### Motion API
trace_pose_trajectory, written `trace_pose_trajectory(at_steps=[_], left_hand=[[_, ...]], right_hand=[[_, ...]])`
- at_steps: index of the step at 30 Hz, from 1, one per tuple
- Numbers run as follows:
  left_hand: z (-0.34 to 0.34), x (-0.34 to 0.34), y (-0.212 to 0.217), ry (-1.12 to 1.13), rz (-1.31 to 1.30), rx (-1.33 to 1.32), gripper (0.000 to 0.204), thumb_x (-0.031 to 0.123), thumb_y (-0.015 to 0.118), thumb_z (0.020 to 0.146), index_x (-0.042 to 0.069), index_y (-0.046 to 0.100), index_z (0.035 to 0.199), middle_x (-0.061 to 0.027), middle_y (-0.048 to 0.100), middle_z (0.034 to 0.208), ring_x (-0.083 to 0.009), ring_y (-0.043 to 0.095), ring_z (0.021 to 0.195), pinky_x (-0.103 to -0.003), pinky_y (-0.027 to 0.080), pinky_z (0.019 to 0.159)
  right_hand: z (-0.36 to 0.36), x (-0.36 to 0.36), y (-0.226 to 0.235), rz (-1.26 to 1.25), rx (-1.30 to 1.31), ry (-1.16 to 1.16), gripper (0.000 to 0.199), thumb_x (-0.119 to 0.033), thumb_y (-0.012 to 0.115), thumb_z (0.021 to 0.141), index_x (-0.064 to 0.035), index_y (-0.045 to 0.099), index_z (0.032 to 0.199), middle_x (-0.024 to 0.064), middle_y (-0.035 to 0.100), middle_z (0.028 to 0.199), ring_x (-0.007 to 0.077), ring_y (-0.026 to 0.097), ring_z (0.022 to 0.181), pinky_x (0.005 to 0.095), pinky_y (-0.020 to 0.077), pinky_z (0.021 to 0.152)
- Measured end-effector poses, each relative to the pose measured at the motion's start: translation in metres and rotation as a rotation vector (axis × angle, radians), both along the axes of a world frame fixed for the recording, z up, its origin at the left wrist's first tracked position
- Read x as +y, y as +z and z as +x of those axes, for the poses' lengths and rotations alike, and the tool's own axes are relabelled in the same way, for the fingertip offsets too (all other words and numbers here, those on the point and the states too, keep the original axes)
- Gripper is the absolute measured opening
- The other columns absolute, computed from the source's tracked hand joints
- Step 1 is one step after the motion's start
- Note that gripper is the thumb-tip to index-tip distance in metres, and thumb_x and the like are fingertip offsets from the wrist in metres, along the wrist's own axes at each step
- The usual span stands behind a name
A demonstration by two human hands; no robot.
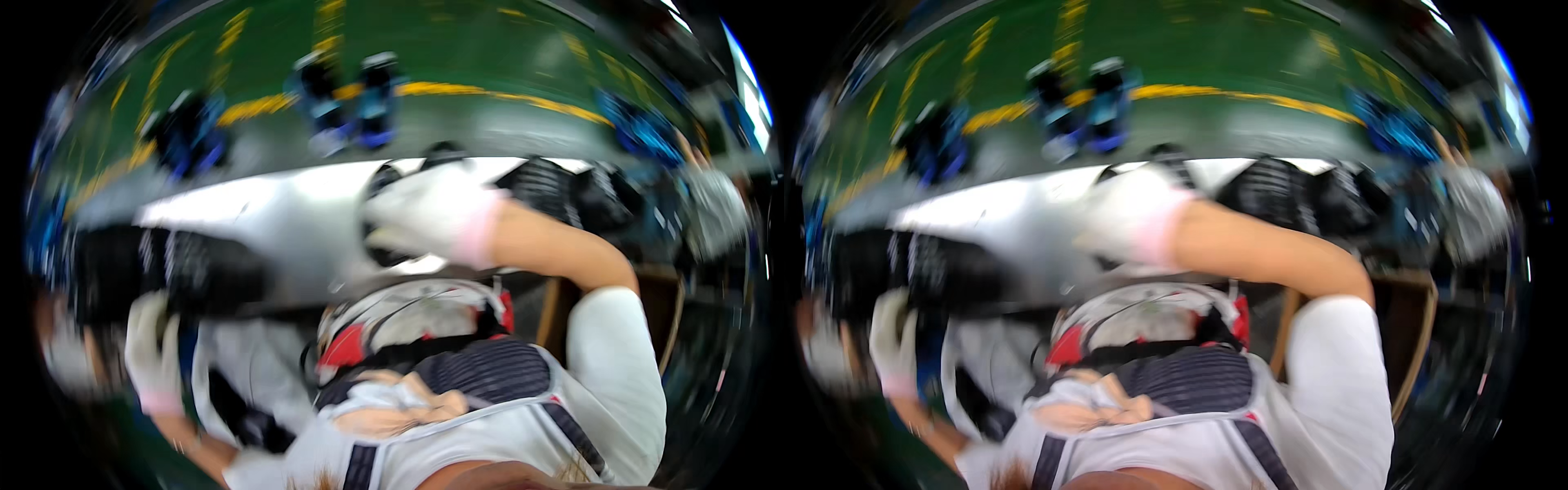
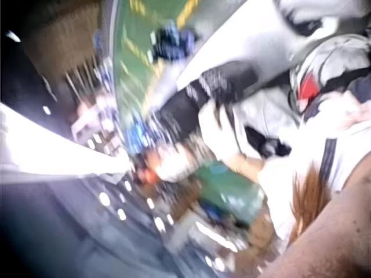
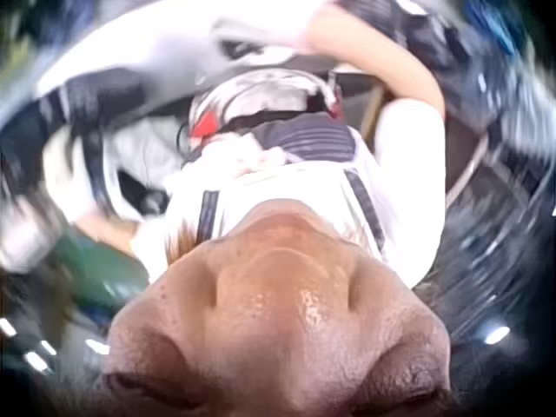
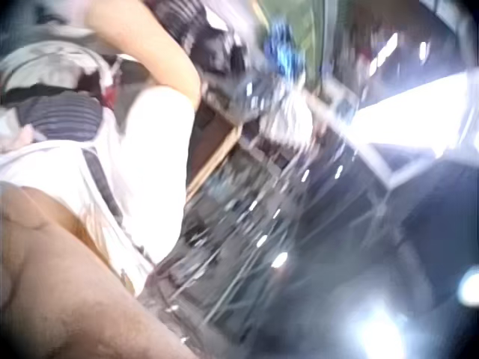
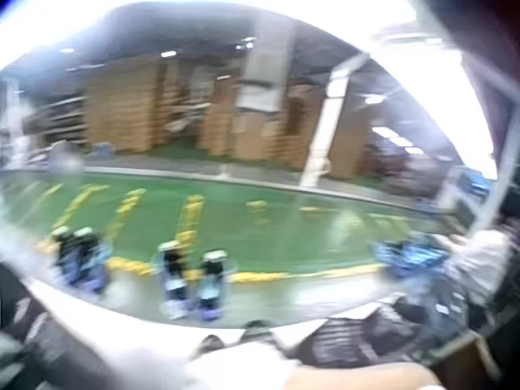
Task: The person assembles footwear components by hand, taking black molded upper pieces from a box and fitting them onto blue athletic shoes on a production line.
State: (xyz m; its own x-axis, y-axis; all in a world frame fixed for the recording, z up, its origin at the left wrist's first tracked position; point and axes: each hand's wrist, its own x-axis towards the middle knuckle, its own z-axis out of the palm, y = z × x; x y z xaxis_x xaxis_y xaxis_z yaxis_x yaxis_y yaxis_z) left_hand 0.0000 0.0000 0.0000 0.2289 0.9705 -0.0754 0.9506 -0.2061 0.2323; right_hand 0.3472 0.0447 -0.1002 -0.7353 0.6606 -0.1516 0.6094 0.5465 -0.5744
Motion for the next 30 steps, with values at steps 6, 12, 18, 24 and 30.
trace_pose_trajectory(at_steps=[6,12,18,24,30], left_hand=[[0.08,0.007,-0.082,-0.051,0.101,-0.083,0.035,0.014,0.068,0.085,0.004,0.061,0.118,-0.0179,0.061,0.11,-0.0329,0.059,0.101,-0.039,0.046,0.091],[0.079,0.01,-0.077,-0.196,0.204,-0.033,0.031,0.01,0.069,0.084,0.001,0.063,0.113,-0.0182,0.062,0.105,-0.0335,0.06,0.097,-0.038,0.048,0.087],[0.077,-0.015,-0.011,0.054,0.18,0.254,0.039,0.009,0.065,0.09,0.002,0.056,0.127,-0.0181,0.061,0.115,-0.0248,0.062,0.102,-0.032,0.051,0.087],[0.131,-0.011,-0.032,-0.132,0.502,-0.288,0.038,0.006,0.067,0.089,-0.009,0.054,0.121,-0.0208,0.063,0.109,-0.0283,0.063,0.097,-0.034,0.051,0.088],[0.194,0.06,-0.109,-0.416,0.304,-0.725,0.05,0.016,0.062,0.09,-0.007,0.046,0.131,-0.0185,0.05,0.127,-0.0285,0.053,0.114,-0.037,0.039,0.1]], right_hand=[[0.114,0.019,0.012,0.281,-0.43,0.044,0.027,-0.033,0.057,0.09,-0.0069,0.062,0.088,0.0099,0.068,0.085,0.0297,0.068,0.079,0.0427,0.0537,0.063],[0.116,-0.004,0.008,0.123,-0.413,-0.059,0.03,-0.033,0.056,0.09,-0.0039,0.064,0.092,0.0112,0.069,0.085,0.03,0.068,0.08,0.0433,0.054,0.065],[0.102,0.003,0.002,0.133,-0.301,-0.053,0.033,-0.035,0.055,0.09,-0.0036,0.064,0.092,0.0129,0.069,0.087,0.0321,0.068,0.079,0.0443,0.0532,0.066],[0.087,0.002,0.003,-0.106,0.427,-0.274,0.045,-0.043,0.06,0.084,-0.0013,0.061,0.101,0.0145,0.067,0.084,0.033,0.066,0.083,0.0411,0.0508,0.072],[0.089,0.021,-0.004,-0.447,1.06,-0.51,0.022,-0.023,0.061,0.087,-0.002,0.062,0.094,0.0038,0.065,0.08,0.0101,0.059,0.074,0.0261,0.0488,0.066]])
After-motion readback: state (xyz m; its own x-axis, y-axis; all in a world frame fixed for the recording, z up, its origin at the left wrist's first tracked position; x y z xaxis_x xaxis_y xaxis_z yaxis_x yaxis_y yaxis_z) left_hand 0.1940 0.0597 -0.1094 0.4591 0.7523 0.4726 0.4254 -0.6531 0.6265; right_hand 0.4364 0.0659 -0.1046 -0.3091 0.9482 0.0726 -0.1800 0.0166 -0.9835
